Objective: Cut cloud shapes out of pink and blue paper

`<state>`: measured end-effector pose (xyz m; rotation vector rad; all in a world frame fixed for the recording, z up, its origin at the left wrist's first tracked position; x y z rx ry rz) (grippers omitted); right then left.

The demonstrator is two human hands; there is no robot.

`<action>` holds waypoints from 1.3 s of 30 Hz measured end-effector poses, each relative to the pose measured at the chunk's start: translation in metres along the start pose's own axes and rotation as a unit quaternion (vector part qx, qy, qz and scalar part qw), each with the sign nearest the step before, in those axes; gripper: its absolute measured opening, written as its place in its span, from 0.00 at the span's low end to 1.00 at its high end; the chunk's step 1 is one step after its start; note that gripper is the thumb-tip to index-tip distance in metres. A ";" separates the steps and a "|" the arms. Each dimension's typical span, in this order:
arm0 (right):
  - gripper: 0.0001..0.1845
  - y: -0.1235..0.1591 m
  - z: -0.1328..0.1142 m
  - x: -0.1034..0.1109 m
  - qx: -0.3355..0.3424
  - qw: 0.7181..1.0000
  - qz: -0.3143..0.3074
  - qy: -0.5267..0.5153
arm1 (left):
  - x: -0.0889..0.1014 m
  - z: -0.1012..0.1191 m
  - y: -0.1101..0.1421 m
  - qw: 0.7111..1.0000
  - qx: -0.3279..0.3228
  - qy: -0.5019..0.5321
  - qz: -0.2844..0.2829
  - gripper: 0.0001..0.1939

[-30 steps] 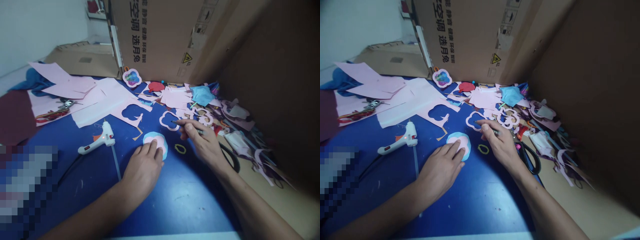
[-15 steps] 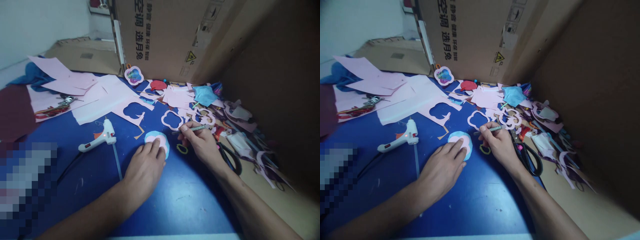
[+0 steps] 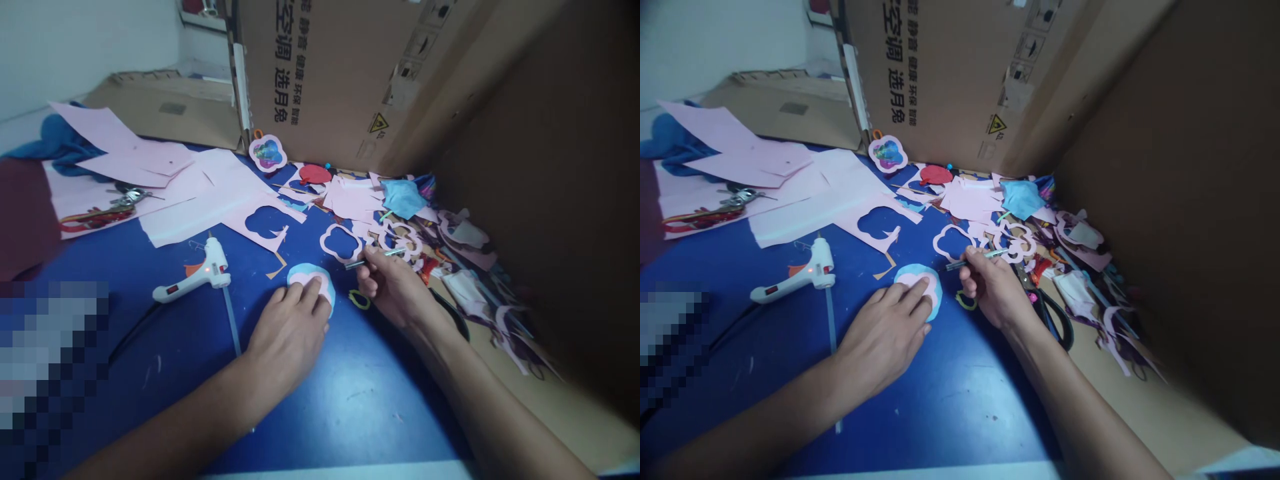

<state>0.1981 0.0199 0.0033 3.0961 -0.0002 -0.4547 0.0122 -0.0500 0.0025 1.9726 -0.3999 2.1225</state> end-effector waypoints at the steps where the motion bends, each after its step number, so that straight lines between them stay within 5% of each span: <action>1: 0.26 0.000 0.000 0.000 -0.008 1.000 0.004 -0.008 | 0.000 0.000 0.000 1.000 0.001 0.001 0.002 0.19; 6: 0.28 0.000 -0.002 -0.003 -0.030 0.999 -0.013 -0.001 | -0.001 0.002 0.001 1.000 0.006 0.009 0.016 0.20; 10: 0.26 0.001 -0.010 -0.014 0.044 0.987 -0.080 0.131 | -0.002 0.002 0.002 1.000 0.008 0.009 0.010 0.22; 15: 0.17 0.004 -0.017 -0.037 0.212 0.879 -0.143 0.402 | -0.003 0.002 0.003 1.000 0.011 0.014 0.004 0.28; 19: 0.15 0.002 -0.011 -0.048 0.297 0.817 -0.169 0.464 | -0.005 0.002 0.003 1.000 0.011 0.014 0.002 0.28; 39: 0.13 -0.008 -0.001 -0.048 0.318 0.786 -0.193 0.493 | -0.007 0.003 0.002 1.000 0.006 0.002 -0.005 0.25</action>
Point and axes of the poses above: each hand's wrist, its own y-axis away from the middle knuckle, its own x-axis out of the back of the hand, z = x × y, the point moved 3 cm from there along -y, towards the middle knuckle, and after that the axes turned 15 degrees about x, right-handed, at the moved point
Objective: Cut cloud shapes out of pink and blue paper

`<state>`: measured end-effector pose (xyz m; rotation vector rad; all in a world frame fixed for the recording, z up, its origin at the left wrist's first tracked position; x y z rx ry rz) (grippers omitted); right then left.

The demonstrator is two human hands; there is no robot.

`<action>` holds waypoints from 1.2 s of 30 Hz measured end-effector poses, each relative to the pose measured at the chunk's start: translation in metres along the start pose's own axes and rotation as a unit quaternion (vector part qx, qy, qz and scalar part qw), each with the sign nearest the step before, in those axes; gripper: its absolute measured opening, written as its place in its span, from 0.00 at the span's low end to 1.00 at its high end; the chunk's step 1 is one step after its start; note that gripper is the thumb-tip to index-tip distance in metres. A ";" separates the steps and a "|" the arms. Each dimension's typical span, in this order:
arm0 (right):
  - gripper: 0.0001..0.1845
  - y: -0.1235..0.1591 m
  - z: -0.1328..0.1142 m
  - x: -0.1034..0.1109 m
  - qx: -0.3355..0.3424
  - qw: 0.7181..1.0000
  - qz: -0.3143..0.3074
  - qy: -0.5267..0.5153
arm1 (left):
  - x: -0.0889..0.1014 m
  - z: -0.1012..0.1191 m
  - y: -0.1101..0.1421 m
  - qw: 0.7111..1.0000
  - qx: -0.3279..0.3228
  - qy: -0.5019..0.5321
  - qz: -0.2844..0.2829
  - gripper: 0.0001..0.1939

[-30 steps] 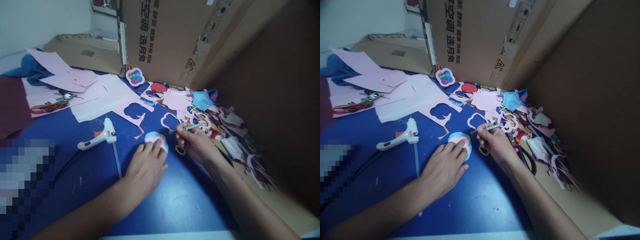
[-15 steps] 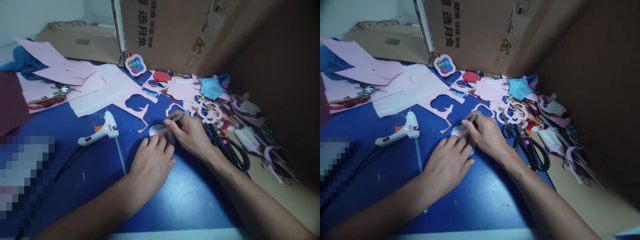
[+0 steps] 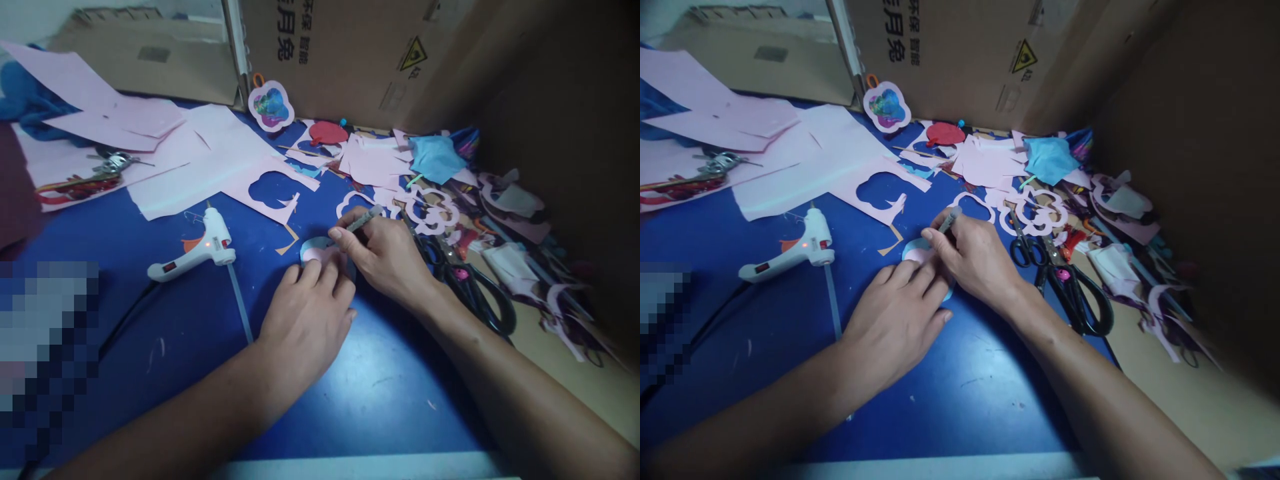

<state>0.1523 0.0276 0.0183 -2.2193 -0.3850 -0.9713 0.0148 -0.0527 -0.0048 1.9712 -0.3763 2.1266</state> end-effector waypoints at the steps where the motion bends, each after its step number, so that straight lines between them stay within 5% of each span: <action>1: 0.13 0.000 0.000 0.000 0.004 1.000 -0.002 0.000 | 0.000 0.000 0.000 1.000 -0.001 0.001 -0.001 0.26; 36: 0.11 0.000 0.004 -0.002 0.026 1.000 -0.002 -0.005 | 0.003 0.000 0.000 1.000 -0.004 0.003 0.006 0.27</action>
Point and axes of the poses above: each hand's wrist, its own y-axis away from the middle knuckle, its own x-axis out of the back of the hand, z = x × y, the point moved 3 cm from there along -y, towards the middle knuckle, and after that the axes turned 15 degrees about x, right-handed, at the moved point
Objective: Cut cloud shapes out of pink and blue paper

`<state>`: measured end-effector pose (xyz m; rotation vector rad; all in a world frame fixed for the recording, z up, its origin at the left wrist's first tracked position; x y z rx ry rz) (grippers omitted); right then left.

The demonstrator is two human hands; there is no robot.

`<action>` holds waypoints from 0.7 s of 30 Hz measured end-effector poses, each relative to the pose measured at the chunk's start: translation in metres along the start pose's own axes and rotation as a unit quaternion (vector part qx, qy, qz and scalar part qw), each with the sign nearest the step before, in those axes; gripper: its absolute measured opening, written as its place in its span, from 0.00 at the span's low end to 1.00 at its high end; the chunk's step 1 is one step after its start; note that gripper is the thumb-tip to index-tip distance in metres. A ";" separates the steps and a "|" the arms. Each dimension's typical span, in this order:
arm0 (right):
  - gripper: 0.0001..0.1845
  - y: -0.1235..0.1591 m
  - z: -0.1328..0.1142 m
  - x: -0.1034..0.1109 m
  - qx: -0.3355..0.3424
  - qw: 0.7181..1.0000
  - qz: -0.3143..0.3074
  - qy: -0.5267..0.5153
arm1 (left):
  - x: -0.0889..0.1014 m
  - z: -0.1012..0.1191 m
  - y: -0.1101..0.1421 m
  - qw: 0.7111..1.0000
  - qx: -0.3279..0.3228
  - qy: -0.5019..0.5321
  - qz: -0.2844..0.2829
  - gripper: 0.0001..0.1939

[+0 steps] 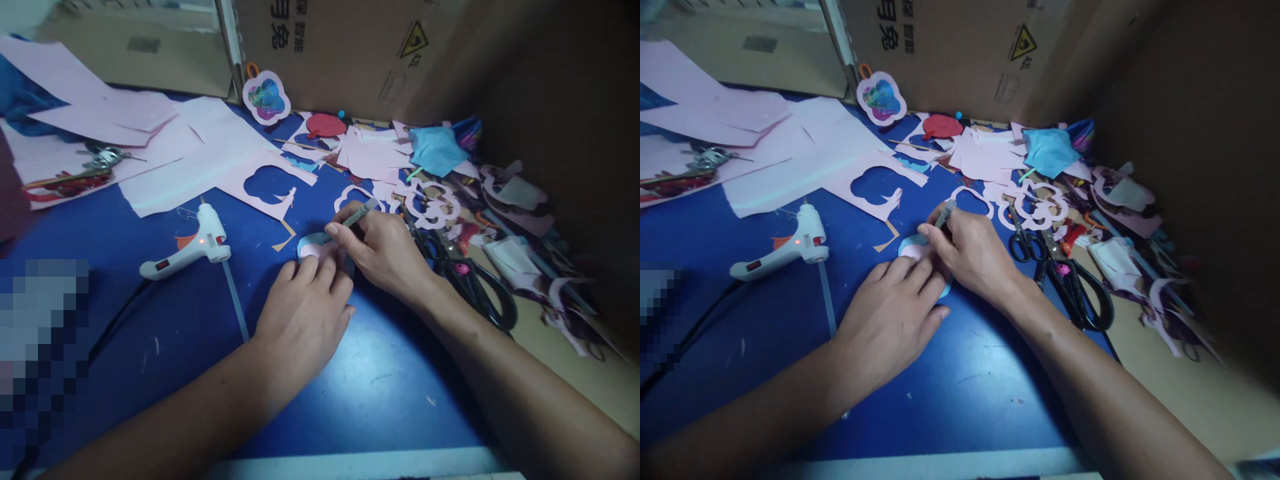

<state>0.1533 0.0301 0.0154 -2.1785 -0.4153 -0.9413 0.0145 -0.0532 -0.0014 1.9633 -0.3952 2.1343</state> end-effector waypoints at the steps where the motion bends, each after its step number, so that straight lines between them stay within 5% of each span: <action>1: 0.12 0.000 0.000 0.000 0.000 1.000 0.003 0.001 | 0.000 0.000 0.000 1.000 0.000 -0.001 0.001 0.27; 21: 0.14 0.002 0.006 0.003 -0.007 1.000 0.003 0.020 | 0.002 0.000 0.000 1.000 0.000 -0.004 -0.001 0.26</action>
Point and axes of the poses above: each hand's wrist, its own y-axis away from the middle knuckle, its own x-axis out of the back of the hand, z = x × y, the point moved 3 cm from there along -y, towards the middle knuckle, and after that the axes turned 15 degrees about x, right-handed, at the moved point
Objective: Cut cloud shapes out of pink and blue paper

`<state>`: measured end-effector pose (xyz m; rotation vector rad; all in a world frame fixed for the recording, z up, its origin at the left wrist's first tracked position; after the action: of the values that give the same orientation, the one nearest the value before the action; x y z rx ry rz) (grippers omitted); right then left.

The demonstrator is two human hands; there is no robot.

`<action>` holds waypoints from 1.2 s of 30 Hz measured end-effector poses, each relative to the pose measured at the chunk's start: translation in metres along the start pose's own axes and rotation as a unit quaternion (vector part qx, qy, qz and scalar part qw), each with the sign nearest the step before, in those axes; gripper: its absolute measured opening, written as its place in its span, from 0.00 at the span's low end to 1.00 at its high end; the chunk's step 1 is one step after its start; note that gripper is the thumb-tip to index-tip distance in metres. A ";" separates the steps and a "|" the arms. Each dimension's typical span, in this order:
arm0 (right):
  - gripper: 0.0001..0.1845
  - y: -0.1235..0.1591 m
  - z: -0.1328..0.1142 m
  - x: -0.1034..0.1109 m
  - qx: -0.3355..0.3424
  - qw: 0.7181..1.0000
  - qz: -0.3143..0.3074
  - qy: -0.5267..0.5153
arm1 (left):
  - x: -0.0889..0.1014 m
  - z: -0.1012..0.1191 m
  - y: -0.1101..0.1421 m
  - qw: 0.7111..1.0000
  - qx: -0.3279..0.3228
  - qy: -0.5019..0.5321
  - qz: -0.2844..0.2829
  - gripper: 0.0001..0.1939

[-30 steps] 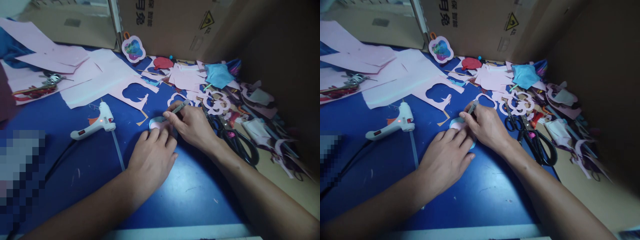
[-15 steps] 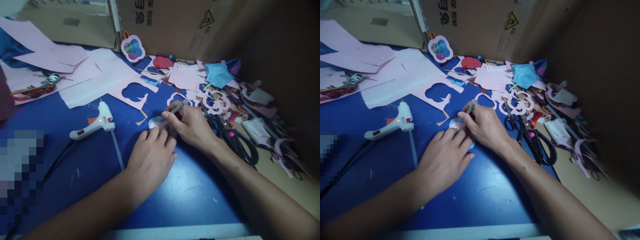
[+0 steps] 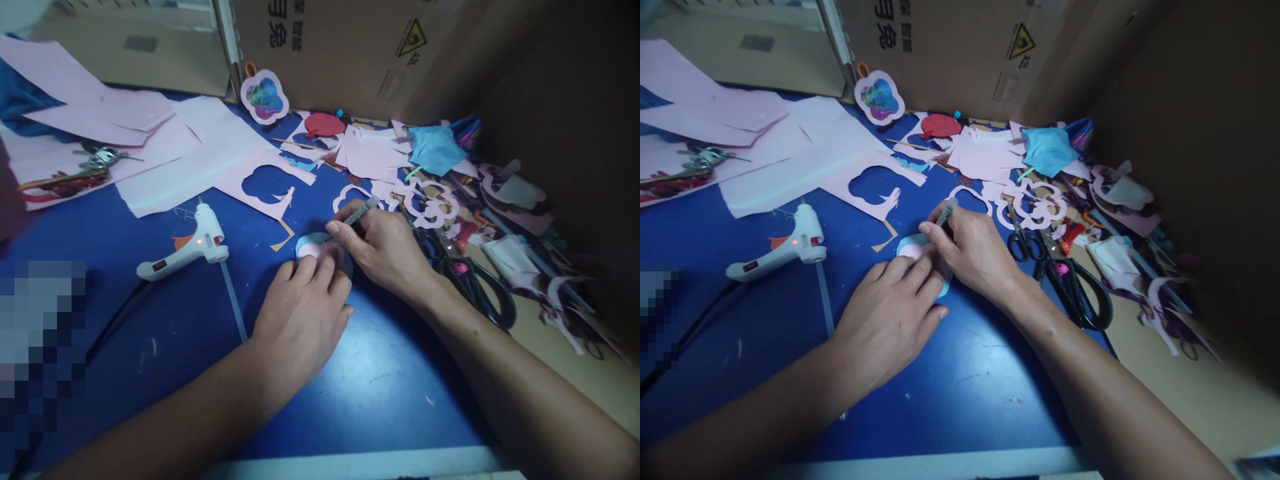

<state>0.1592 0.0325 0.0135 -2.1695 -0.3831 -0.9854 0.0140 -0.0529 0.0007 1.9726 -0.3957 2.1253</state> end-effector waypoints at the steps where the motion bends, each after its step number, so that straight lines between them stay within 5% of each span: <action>1: 0.14 0.000 0.000 0.000 0.000 1.000 0.000 0.002 | 0.000 0.000 0.000 1.000 0.001 0.001 0.001 0.26; 36: 0.15 0.002 0.003 0.003 -0.004 1.000 0.006 0.006 | 0.000 0.000 0.000 1.000 -0.002 0.001 0.002 0.27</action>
<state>0.1638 0.0327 0.0137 -2.1704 -0.3608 -0.9945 0.0136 -0.0529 0.0005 1.9689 -0.4028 2.1282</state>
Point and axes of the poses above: each hand's wrist, its own y-axis away from the middle knuckle, its own x-axis out of the back of the hand, z = x × y, the point moved 3 cm from there along -y, towards the middle knuckle, and after that the axes turned 15 degrees about x, right-handed, at the moved point
